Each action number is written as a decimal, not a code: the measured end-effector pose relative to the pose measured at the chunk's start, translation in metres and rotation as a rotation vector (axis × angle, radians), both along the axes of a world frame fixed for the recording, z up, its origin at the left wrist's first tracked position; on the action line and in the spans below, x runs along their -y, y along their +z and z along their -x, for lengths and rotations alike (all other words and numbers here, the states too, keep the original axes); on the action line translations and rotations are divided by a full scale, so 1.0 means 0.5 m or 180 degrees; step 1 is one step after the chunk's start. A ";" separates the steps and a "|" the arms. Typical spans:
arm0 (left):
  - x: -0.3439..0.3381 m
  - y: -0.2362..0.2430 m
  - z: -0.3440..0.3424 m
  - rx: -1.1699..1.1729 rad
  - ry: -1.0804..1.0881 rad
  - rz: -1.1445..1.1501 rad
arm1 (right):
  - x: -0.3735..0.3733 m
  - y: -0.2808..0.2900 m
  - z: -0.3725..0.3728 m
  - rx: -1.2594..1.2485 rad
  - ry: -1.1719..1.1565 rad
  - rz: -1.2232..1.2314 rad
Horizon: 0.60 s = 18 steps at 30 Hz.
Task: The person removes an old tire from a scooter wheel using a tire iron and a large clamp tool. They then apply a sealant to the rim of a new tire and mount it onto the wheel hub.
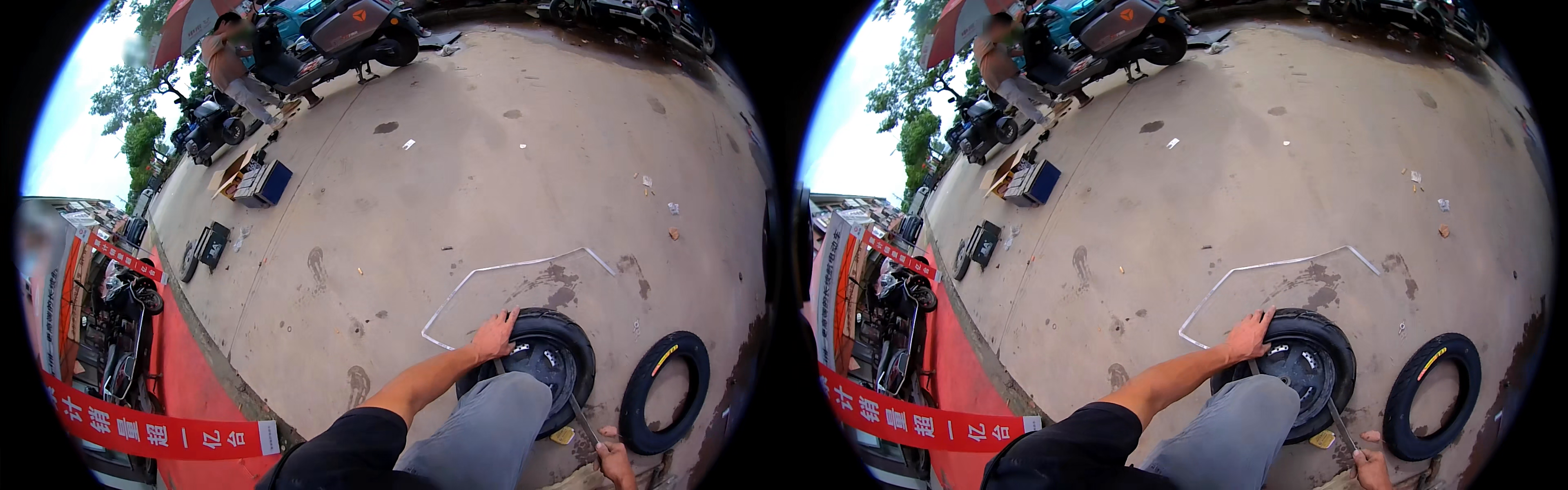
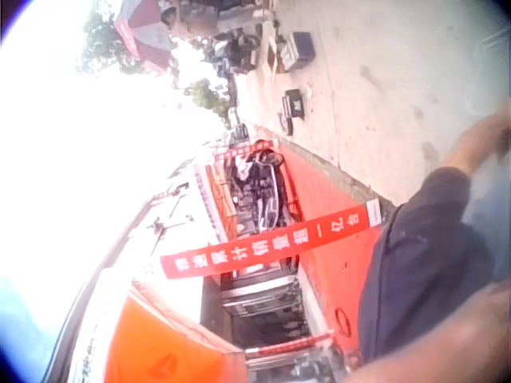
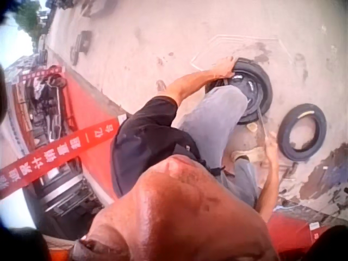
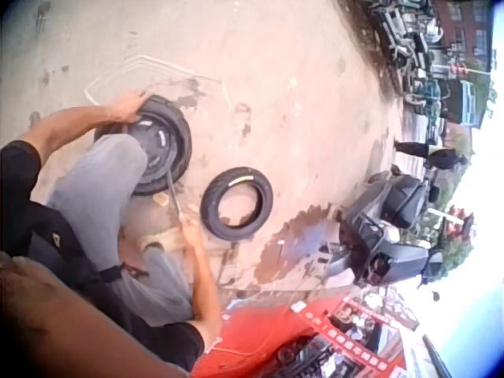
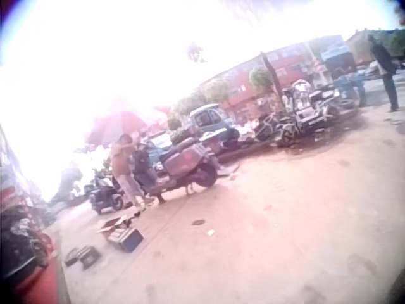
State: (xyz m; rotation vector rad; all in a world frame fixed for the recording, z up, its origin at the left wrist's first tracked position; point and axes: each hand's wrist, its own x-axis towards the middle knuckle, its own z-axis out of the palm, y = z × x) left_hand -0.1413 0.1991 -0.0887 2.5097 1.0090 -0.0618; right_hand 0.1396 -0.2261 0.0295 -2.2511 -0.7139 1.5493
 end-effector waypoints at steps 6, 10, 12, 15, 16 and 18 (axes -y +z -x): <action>0.032 -0.078 0.011 0.0047 0.0155 -0.0047 | -0.051 -0.014 -0.028 -0.0291 -0.0197 0.0477; 0.014 -0.059 -0.016 0.0116 0.0159 -0.0183 | -0.065 -0.011 -0.057 -0.0264 -0.0068 0.0507; 0.003 -0.047 -0.028 0.0173 0.0005 -0.0229 | -0.067 0.002 -0.070 -0.0286 0.0040 0.0459; 0.006 -0.061 -0.029 0.0121 -0.0023 -0.0132 | -0.058 -0.022 -0.085 -0.0239 0.0054 0.0289; 0.011 -0.063 -0.034 0.0072 -0.0032 -0.0124 | -0.050 -0.035 -0.085 -0.0132 0.0074 0.0157; 0.015 -0.062 -0.034 -0.0030 -0.0022 -0.0150 | -0.052 -0.057 -0.062 0.0377 0.0352 -0.0605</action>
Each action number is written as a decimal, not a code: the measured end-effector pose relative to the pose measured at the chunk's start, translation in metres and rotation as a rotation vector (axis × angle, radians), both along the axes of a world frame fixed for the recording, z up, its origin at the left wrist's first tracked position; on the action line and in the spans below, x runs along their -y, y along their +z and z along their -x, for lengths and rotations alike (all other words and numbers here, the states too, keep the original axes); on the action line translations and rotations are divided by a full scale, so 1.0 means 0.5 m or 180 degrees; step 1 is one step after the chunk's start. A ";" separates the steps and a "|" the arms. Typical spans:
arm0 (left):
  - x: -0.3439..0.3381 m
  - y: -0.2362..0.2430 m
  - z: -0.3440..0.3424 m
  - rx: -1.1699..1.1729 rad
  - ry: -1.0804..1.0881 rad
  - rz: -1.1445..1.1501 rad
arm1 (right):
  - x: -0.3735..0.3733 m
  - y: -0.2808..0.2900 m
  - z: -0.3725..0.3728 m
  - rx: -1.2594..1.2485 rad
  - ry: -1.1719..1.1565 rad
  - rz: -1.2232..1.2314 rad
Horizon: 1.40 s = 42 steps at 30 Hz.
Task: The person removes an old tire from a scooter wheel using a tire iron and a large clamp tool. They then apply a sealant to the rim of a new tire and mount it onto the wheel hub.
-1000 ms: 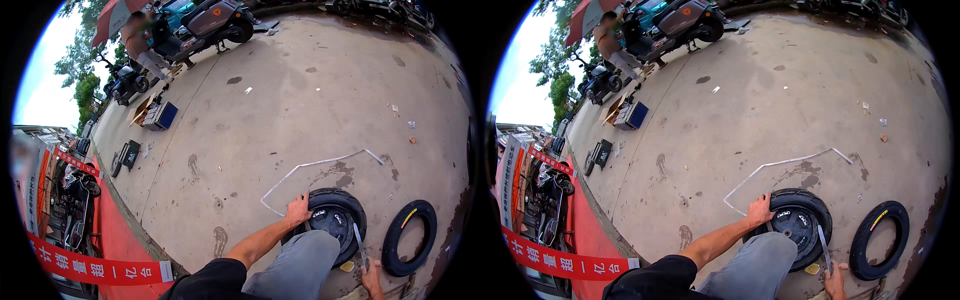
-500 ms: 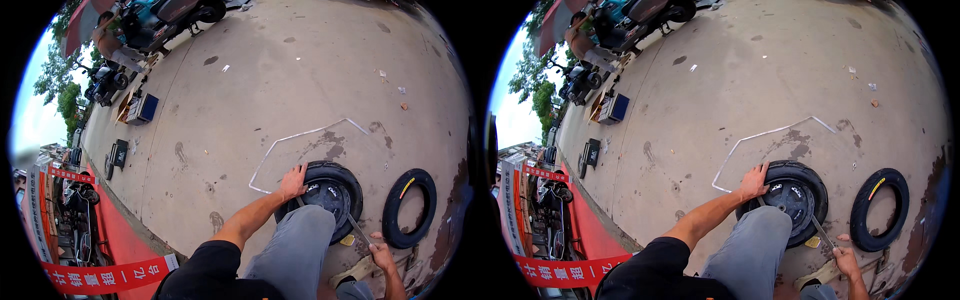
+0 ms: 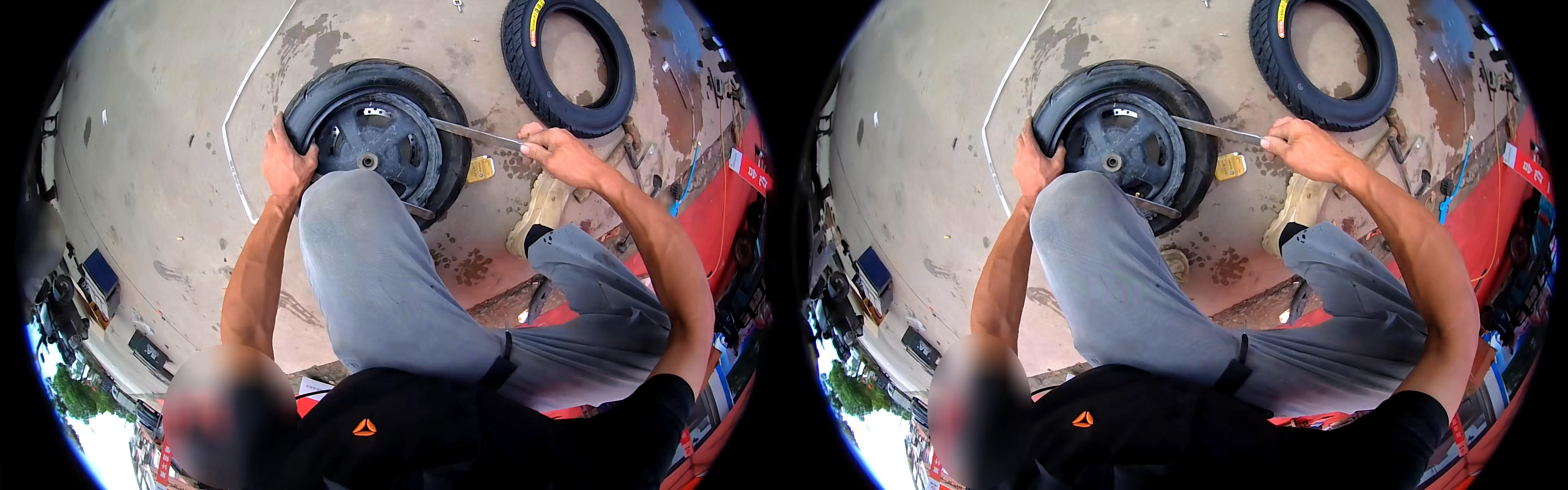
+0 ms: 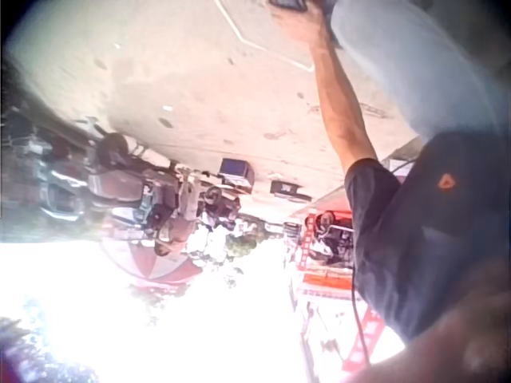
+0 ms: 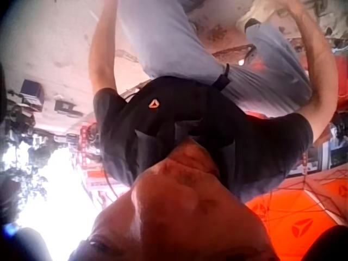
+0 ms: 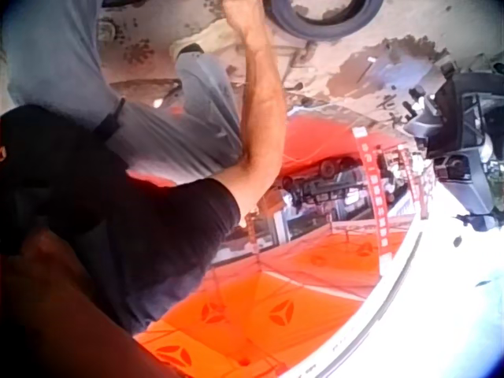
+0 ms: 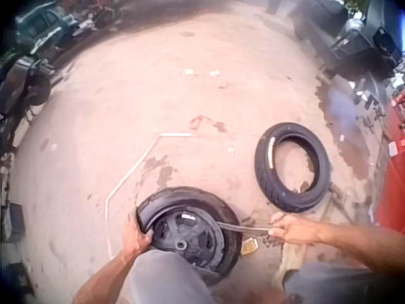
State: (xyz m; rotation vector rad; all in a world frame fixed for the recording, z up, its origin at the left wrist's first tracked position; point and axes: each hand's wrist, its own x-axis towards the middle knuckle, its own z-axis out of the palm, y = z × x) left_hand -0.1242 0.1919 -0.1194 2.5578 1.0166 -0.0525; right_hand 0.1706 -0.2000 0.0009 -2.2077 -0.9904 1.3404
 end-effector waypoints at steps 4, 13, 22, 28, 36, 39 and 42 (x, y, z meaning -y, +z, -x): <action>0.003 0.008 0.008 -0.0031 0.0081 -0.0101 | -0.078 0.023 0.092 -0.0112 0.0065 0.0824; -0.012 -0.023 0.011 0.0568 0.0046 0.0213 | -0.158 -0.118 0.455 -0.2636 -0.3105 0.0875; -0.021 -0.026 0.039 0.0305 0.0267 0.0140 | 0.105 0.001 0.300 -0.0839 -0.1060 0.0712; -0.002 -0.012 0.027 0.0138 0.0260 0.0102 | 0.201 0.000 0.241 -0.0038 -0.1374 0.0656; -0.030 -0.016 0.030 0.0166 -0.0073 0.0520 | 0.117 -0.050 0.155 0.1487 0.1243 0.0297; -0.059 0.002 0.061 0.0344 -0.0344 0.0853 | 0.004 -0.032 0.127 0.1258 0.1562 -0.0260; -0.015 0.004 0.147 0.0554 0.0807 0.1390 | -0.082 -0.049 0.182 0.0741 0.1424 -0.0627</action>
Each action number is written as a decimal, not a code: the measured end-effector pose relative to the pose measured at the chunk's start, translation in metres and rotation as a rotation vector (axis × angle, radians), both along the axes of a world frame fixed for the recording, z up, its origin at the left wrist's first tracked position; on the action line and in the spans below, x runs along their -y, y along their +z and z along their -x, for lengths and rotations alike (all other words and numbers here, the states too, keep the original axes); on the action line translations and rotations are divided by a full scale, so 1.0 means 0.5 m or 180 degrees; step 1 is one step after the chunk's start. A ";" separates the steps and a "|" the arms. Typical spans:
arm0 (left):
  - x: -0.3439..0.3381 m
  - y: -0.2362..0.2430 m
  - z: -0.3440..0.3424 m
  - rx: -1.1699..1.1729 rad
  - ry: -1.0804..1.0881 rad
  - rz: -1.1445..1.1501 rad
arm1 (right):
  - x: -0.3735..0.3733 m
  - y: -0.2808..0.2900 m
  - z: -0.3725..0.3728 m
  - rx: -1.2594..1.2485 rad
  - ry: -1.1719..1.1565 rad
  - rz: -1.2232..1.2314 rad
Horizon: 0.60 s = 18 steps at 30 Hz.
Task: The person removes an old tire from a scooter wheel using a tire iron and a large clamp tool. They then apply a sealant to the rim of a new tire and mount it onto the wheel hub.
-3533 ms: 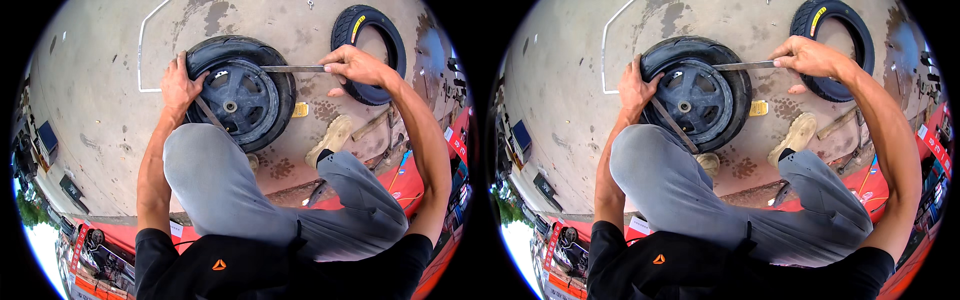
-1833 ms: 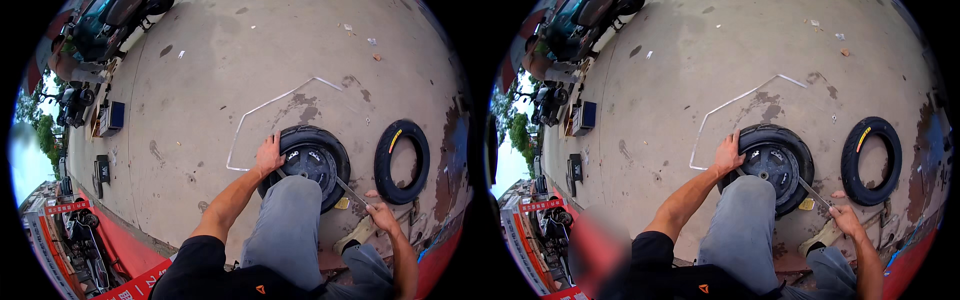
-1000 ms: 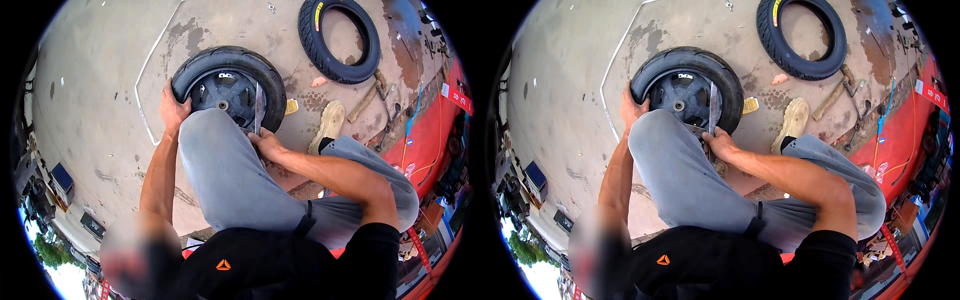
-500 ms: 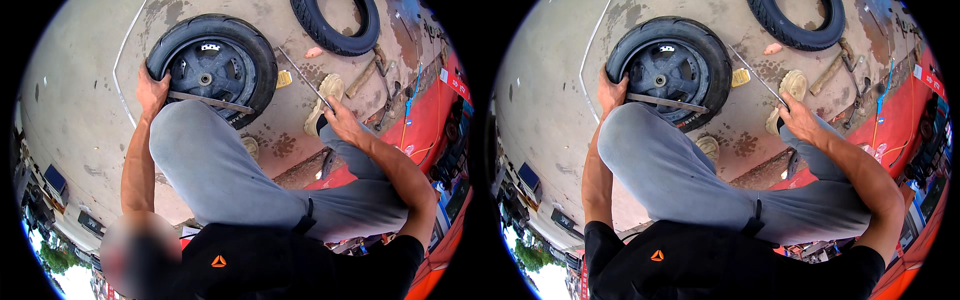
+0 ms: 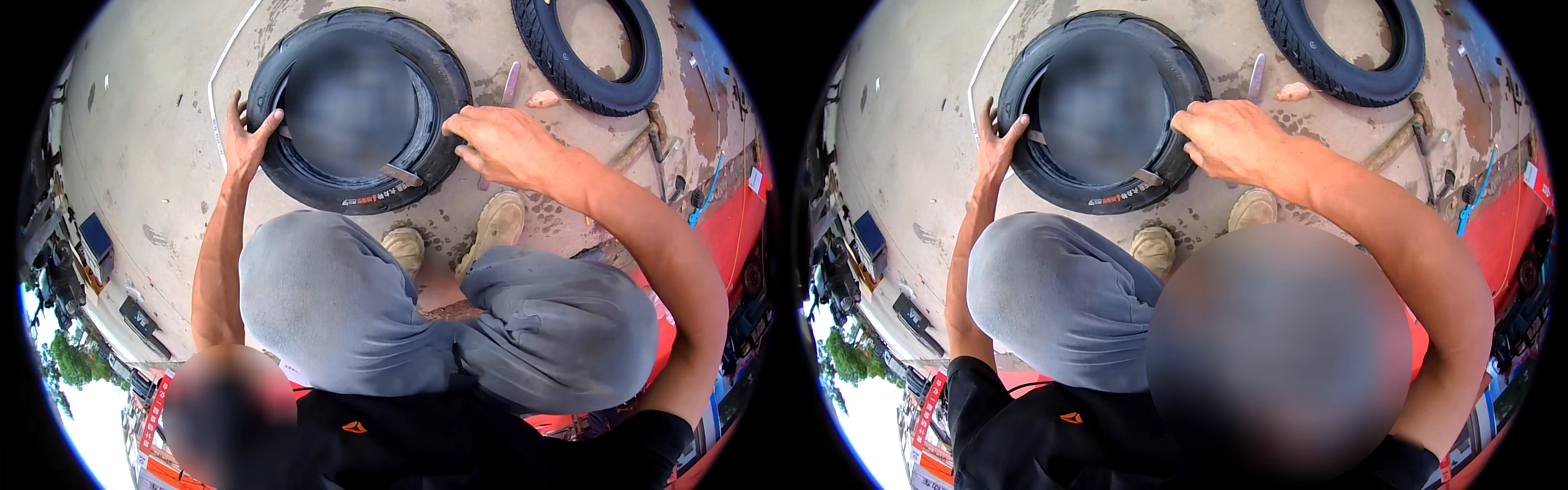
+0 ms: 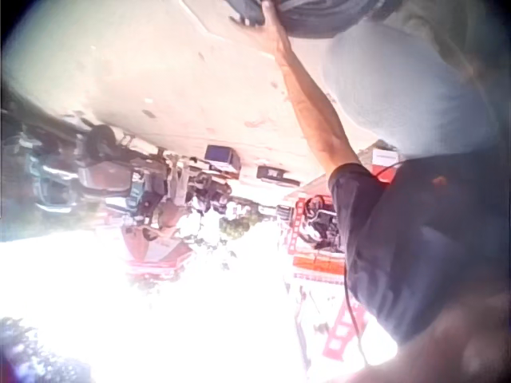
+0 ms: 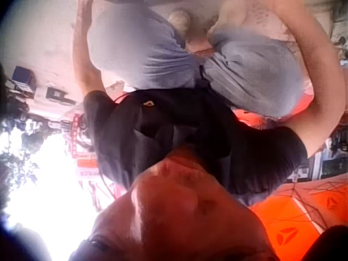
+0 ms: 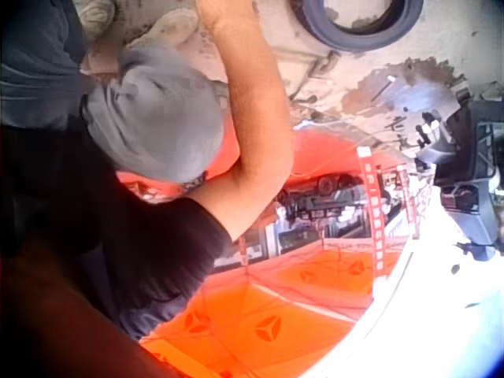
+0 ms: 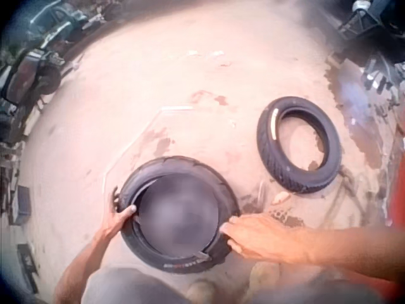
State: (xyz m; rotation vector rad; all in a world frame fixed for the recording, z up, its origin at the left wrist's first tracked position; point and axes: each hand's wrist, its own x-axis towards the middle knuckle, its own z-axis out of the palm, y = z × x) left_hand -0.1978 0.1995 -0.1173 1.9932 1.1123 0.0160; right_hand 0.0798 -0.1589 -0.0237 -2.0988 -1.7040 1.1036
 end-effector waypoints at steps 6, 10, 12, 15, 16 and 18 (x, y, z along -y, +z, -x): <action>0.172 -0.056 0.124 0.0312 0.1350 0.0843 | -0.088 -0.148 0.193 -0.0383 -0.0262 -0.1212; 0.215 -0.071 0.113 0.1064 0.2151 0.1622 | -0.119 -0.218 0.245 -0.0382 -0.0459 -0.1209; 0.219 -0.054 0.108 0.0911 0.2209 0.1539 | -0.125 -0.196 0.216 -0.0933 -0.0739 -0.0889; 0.229 -0.031 0.116 0.0716 0.2212 0.1278 | -0.096 -0.155 0.159 -0.1172 -0.0643 -0.0640; 0.233 -0.024 0.113 0.0660 0.2149 0.1229 | -0.063 -0.135 0.139 -0.1127 -0.0755 -0.0746; 0.238 -0.021 0.109 0.0735 0.2064 0.1110 | 0.022 -0.109 0.102 -0.0966 -0.1092 -0.0983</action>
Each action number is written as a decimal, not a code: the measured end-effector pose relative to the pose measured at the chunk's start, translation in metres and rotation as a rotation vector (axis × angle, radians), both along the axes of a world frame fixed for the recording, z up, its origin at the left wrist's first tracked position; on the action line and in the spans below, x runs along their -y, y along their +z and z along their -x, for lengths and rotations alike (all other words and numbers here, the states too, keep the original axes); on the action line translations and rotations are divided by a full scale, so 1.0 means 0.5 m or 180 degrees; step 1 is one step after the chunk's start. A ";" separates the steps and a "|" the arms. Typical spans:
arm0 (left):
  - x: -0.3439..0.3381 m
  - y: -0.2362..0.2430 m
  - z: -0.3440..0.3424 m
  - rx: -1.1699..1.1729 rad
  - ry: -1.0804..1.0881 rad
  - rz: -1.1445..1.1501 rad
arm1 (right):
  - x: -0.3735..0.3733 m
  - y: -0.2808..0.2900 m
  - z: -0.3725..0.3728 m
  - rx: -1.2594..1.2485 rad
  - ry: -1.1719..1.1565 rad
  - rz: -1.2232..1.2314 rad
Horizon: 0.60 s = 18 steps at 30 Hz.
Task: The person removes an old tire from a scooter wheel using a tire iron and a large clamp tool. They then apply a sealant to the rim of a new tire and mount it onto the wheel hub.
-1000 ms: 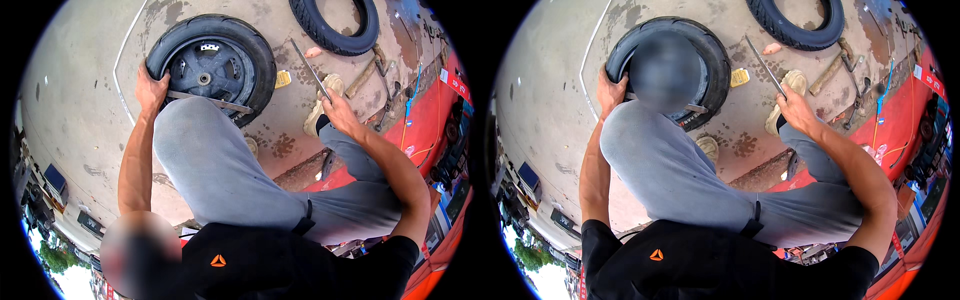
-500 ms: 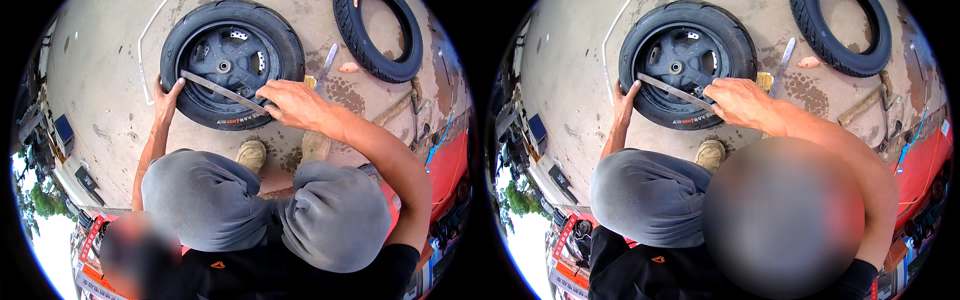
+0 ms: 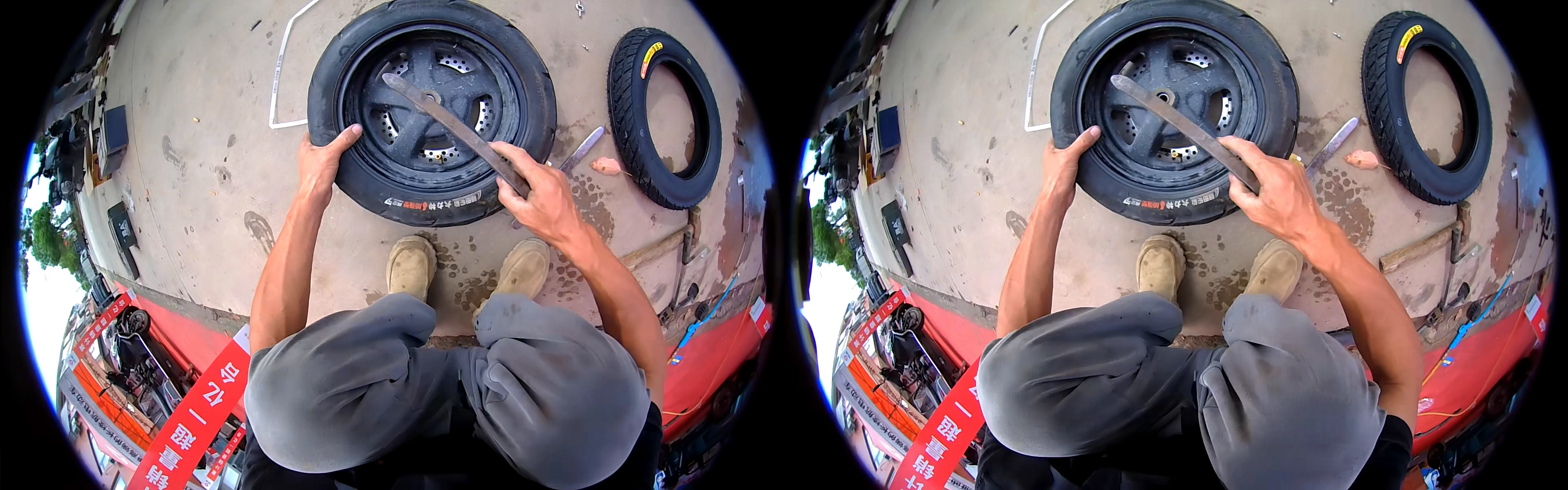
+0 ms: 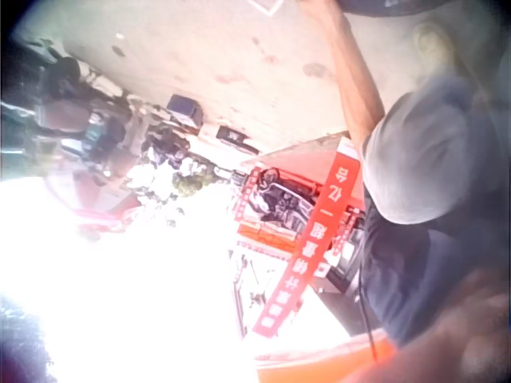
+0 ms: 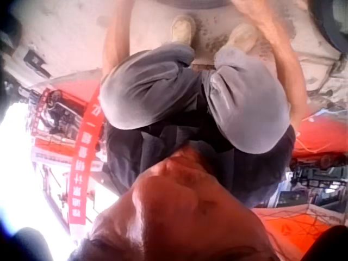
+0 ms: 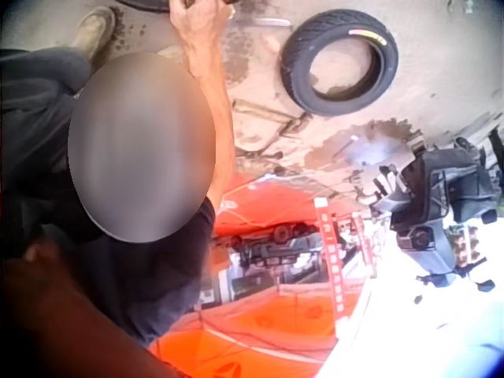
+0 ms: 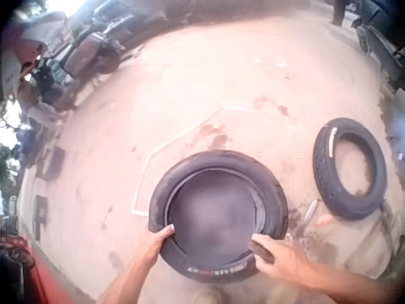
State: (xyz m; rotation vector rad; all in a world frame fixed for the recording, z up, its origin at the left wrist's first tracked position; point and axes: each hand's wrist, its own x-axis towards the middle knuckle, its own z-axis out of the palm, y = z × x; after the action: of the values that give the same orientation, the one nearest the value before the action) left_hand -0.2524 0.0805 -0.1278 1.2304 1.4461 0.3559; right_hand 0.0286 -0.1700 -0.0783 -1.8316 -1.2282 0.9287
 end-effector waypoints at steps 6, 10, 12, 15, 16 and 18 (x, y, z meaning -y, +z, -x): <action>-0.001 0.038 0.019 0.0442 0.0149 0.0945 | 0.292 -0.064 -0.056 -0.0342 -0.2125 0.0543; 0.000 0.037 0.041 0.0885 0.0325 0.1102 | 0.354 -0.059 -0.013 -0.0654 -0.2585 0.0777; -0.003 0.050 0.030 0.0897 0.0263 0.0991 | 0.344 -0.058 0.006 -0.0832 -0.2690 0.0626; -0.004 0.115 0.007 0.0940 -0.0014 0.0480 | 0.319 -0.052 0.000 -0.0902 -0.2673 0.0352; -0.012 0.157 -0.010 0.0959 -0.0133 0.0245 | 0.313 -0.052 -0.016 -0.0860 -0.2607 0.0248; -0.027 0.277 -0.059 0.0724 -0.0642 -0.0178 | 0.306 -0.026 -0.026 -0.0773 -0.2544 0.0107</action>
State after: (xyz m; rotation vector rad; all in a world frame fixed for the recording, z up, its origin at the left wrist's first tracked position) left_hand -0.2231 0.0940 0.0105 1.3228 1.1147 0.3869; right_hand 0.0413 -0.3231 -0.0914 -1.9186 -0.2663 0.6716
